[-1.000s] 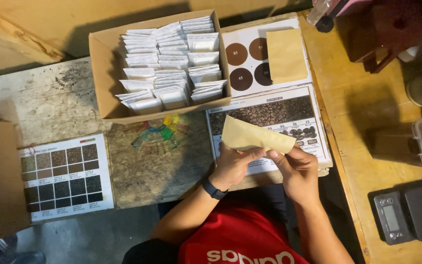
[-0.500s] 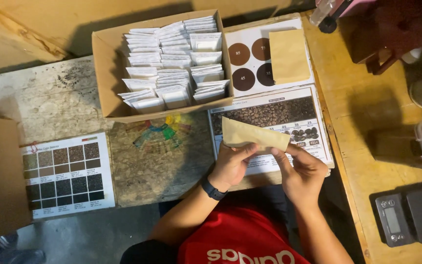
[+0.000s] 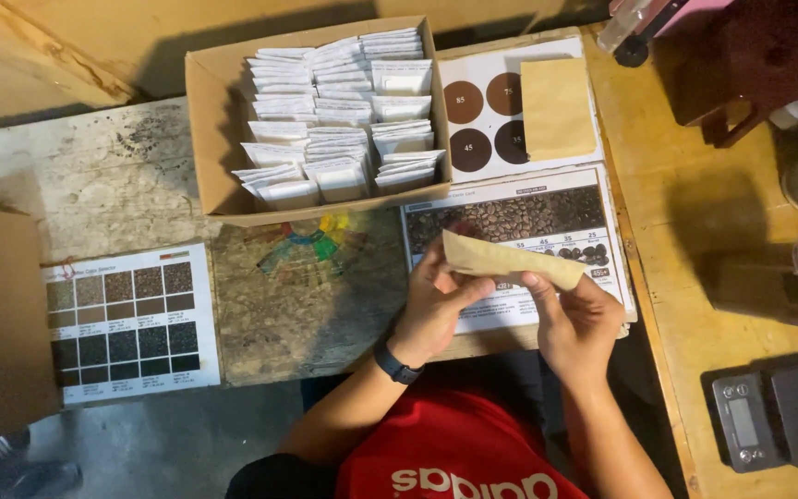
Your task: The person sorts through small white and brown sample packets on a table, moving them between a cardboard box and a reference chart.
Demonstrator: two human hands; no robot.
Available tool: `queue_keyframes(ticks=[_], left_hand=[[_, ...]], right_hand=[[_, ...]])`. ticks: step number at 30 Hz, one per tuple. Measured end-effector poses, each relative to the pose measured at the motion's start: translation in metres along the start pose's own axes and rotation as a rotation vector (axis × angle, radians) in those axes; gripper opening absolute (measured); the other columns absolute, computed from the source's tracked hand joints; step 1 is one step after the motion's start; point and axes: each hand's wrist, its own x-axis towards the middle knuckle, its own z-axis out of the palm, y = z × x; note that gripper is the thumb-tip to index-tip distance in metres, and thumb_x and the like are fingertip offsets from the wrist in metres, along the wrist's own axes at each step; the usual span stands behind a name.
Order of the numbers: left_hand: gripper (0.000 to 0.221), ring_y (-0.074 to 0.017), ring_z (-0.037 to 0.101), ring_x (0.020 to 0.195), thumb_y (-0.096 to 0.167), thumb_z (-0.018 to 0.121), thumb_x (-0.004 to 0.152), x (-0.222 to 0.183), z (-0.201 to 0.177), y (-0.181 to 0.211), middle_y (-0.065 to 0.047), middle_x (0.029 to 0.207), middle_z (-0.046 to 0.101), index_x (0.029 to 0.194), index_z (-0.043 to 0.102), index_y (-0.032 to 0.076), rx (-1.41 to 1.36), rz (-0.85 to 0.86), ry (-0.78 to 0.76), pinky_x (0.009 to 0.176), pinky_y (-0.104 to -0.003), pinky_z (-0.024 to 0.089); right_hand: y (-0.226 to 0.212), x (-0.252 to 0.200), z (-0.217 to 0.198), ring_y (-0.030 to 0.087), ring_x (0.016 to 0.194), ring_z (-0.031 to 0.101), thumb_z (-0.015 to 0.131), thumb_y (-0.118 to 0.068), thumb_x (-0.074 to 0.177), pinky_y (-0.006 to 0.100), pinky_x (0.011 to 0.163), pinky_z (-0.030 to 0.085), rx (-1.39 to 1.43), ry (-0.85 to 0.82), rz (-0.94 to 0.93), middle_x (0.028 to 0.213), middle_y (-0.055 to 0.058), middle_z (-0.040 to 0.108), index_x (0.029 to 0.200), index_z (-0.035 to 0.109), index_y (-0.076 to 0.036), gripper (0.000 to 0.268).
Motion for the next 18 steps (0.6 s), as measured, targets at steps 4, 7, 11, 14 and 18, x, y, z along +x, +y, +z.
queue_keyframes(ticks=[4, 7, 11, 14, 18], left_hand=[[0.104, -0.0202, 0.059, 0.118, -0.001, 0.087, 0.076, 0.005, -0.007, 0.025, -0.014, 0.131, 0.057, 0.159, 0.024, 0.004, 0.249, 0.251, -0.005, 0.094, -0.031, 0.055], [0.084, -0.0361, 0.058, 0.13, 0.013, 0.093, 0.073, 0.007, -0.01, 0.055, -0.019, 0.135, 0.062, 0.144, 0.052, -0.003, 0.818, 0.637, -0.134, 0.11, -0.048, 0.047], [0.038, -0.035, 0.072, 0.101, 0.008, 0.081, 0.084, 0.002, -0.003, 0.082, -0.011, 0.108, 0.076, 0.121, 0.072, 0.01, 1.023, 0.482, -0.394, 0.087, -0.044, 0.059], [0.019, -0.0271, 0.075, 0.092, 0.004, 0.081, 0.084, 0.007, -0.017, 0.082, -0.011, 0.091, 0.079, 0.102, 0.078, 0.009, 0.917, 0.367, -0.325, 0.075, -0.038, 0.061], [0.016, -0.0172, 0.071, 0.094, 0.007, 0.086, 0.08, 0.01, -0.022, 0.089, -0.014, 0.086, 0.079, 0.094, 0.079, 0.003, 0.724, 0.23, -0.219, 0.074, -0.033, 0.061]], right_hand=[[0.003, 0.017, -0.018, 0.03, 0.084, 0.078, 0.083, 0.003, 0.086, 0.038, 0.082, 0.059, -0.263, -0.114, -0.261, 0.084, 0.014, 0.078, 0.092, 0.082, -0.002, 0.009], [0.004, 0.027, -0.017, 0.03, 0.08, 0.075, 0.083, -0.007, 0.087, 0.036, 0.076, 0.059, -0.573, -0.3, -0.583, 0.09, 0.007, 0.08, 0.093, 0.082, -0.008, 0.006], [-0.007, 0.028, 0.003, 0.032, 0.08, 0.075, 0.083, 0.0, 0.08, 0.041, 0.073, 0.06, -0.537, -0.443, -0.666, 0.085, 0.01, 0.077, 0.093, 0.08, -0.005, 0.015], [-0.013, 0.028, 0.012, 0.031, 0.081, 0.076, 0.091, -0.004, 0.075, 0.041, 0.076, 0.06, -0.356, -0.354, -0.412, 0.084, 0.014, 0.077, 0.102, 0.077, -0.002, 0.031], [-0.015, 0.027, 0.019, 0.026, 0.088, 0.076, 0.089, 0.001, 0.073, 0.045, 0.085, 0.06, -0.07, -0.375, 0.02, 0.085, 0.019, 0.079, 0.099, 0.076, 0.006, 0.029]])
